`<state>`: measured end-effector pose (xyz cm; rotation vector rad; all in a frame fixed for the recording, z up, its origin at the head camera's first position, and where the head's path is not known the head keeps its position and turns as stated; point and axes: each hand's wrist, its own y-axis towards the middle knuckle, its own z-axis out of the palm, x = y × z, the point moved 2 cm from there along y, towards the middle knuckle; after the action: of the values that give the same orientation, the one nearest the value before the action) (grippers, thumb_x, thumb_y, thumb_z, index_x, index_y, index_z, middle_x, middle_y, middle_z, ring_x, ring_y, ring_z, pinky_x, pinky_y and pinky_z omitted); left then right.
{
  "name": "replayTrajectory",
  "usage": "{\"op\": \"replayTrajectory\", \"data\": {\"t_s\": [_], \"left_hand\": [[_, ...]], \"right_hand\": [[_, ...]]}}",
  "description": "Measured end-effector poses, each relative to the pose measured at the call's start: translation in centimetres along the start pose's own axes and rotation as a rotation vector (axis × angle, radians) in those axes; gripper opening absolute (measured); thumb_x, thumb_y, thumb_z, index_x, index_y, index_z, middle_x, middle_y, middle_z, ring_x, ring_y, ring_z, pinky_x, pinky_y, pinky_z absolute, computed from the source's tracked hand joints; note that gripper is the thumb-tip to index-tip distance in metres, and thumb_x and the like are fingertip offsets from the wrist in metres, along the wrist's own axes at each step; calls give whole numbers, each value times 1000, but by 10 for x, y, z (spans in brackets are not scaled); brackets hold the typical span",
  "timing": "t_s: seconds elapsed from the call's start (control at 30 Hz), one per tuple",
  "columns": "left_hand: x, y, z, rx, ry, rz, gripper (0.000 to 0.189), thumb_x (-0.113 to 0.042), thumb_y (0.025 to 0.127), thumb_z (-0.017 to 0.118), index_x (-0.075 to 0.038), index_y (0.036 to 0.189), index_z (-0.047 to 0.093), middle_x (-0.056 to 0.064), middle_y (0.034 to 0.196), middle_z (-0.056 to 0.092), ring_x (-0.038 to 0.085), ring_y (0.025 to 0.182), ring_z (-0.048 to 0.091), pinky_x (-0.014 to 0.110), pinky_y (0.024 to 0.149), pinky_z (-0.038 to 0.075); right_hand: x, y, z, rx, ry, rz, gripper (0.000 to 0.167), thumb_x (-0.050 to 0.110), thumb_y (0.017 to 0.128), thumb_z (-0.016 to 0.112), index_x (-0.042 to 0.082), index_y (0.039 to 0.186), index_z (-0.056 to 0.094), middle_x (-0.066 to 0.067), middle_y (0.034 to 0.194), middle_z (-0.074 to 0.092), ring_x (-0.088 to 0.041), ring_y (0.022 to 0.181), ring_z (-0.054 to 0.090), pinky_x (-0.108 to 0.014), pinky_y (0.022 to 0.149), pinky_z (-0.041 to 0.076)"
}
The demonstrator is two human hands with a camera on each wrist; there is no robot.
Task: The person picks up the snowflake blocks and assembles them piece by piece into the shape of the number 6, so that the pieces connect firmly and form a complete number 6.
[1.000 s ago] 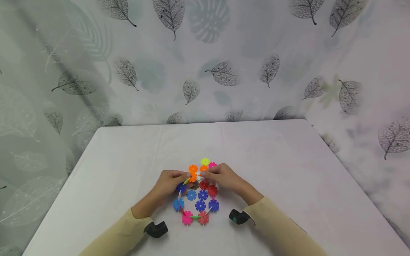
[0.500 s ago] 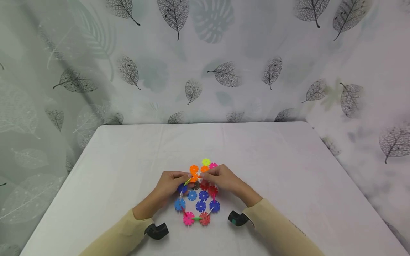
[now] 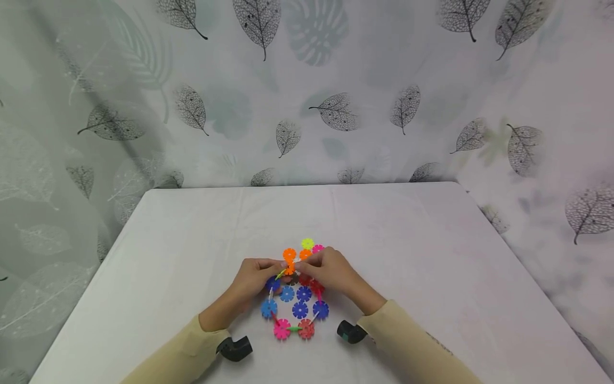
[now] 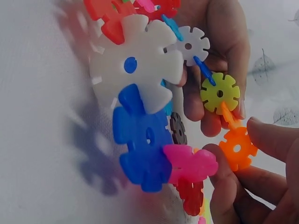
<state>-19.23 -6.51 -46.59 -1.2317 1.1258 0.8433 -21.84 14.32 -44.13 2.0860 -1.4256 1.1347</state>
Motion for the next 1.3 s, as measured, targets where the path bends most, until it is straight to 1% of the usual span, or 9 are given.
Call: {"op": "replayTrajectory", "data": {"t_s": [0.1, 0.3, 0.43, 0.57, 0.67, 0.8, 0.93, 1.17, 1.3], "left_hand": [[1, 0, 0, -6, -1, -10, 36, -31, 97, 70, 1, 115, 75, 14, 90, 76, 14, 64, 70, 25, 65, 59], [2, 1, 1, -4, -29, -32, 35, -30, 98, 70, 2, 114, 74, 15, 89, 76, 15, 62, 71, 28, 64, 60], [2, 1, 1, -3, -7, -12, 35, -29, 99, 69, 3, 115, 74, 16, 90, 75, 14, 61, 69, 28, 64, 59], [3, 1, 2, -8, 17, -3, 35, -29, 99, 69, 2, 115, 74, 15, 91, 75, 13, 62, 68, 26, 65, 59], [4, 2, 1, -24, 8, -15, 36, -31, 97, 71, 0, 114, 75, 12, 92, 75, 12, 62, 67, 24, 65, 58], [6, 2, 2, -51, -18, -31, 36, -32, 96, 72, -1, 114, 75, 9, 94, 73, 12, 60, 67, 24, 65, 58], [5, 2, 4, -80, -22, -42, 35, -30, 97, 71, -1, 115, 75, 10, 95, 74, 13, 59, 67, 24, 65, 58], [5, 0, 7, -112, -4, -43, 34, -26, 98, 69, 2, 115, 74, 12, 95, 75, 13, 61, 68, 25, 65, 58], [6, 0, 7, -97, -10, -29, 32, -24, 99, 68, 3, 115, 73, 13, 93, 76, 13, 61, 68, 24, 65, 58]], "right_hand": [[1, -1, 0, -5, 2, 1, 39, 47, 94, 70, 10, 99, 81, 3, 80, 72, -16, 74, 61, -31, 65, 54], [-2, -4, -9, 100, 123, 31, 35, 39, 97, 68, 9, 110, 79, -2, 90, 73, -21, 82, 60, -34, 73, 54], [-3, -5, -13, 154, 179, 45, 35, 33, 97, 69, 7, 119, 75, -3, 100, 74, -24, 89, 61, -38, 80, 53], [-3, -5, -14, 175, 211, 43, 34, 29, 97, 70, 5, 121, 74, -5, 106, 74, -23, 93, 61, -40, 84, 53], [-6, -3, -12, 170, 216, 49, 34, 29, 96, 71, 6, 120, 75, -4, 107, 74, -21, 95, 61, -37, 85, 52], [-8, -1, -9, 146, 209, 55, 34, 31, 96, 72, 6, 118, 76, -3, 99, 74, -20, 90, 57, -32, 77, 49], [-5, -1, -6, 103, 205, 57, 34, 30, 94, 74, 4, 115, 77, -4, 95, 74, -21, 85, 56, -32, 74, 49], [-5, -2, 2, 37, 156, 106, 32, 31, 93, 75, 6, 114, 78, -5, 103, 76, -16, 95, 62, -31, 81, 55], [-3, -2, 4, 32, 148, 116, 33, 31, 94, 74, 5, 113, 78, -5, 98, 76, -16, 85, 58, -26, 68, 50]]}}
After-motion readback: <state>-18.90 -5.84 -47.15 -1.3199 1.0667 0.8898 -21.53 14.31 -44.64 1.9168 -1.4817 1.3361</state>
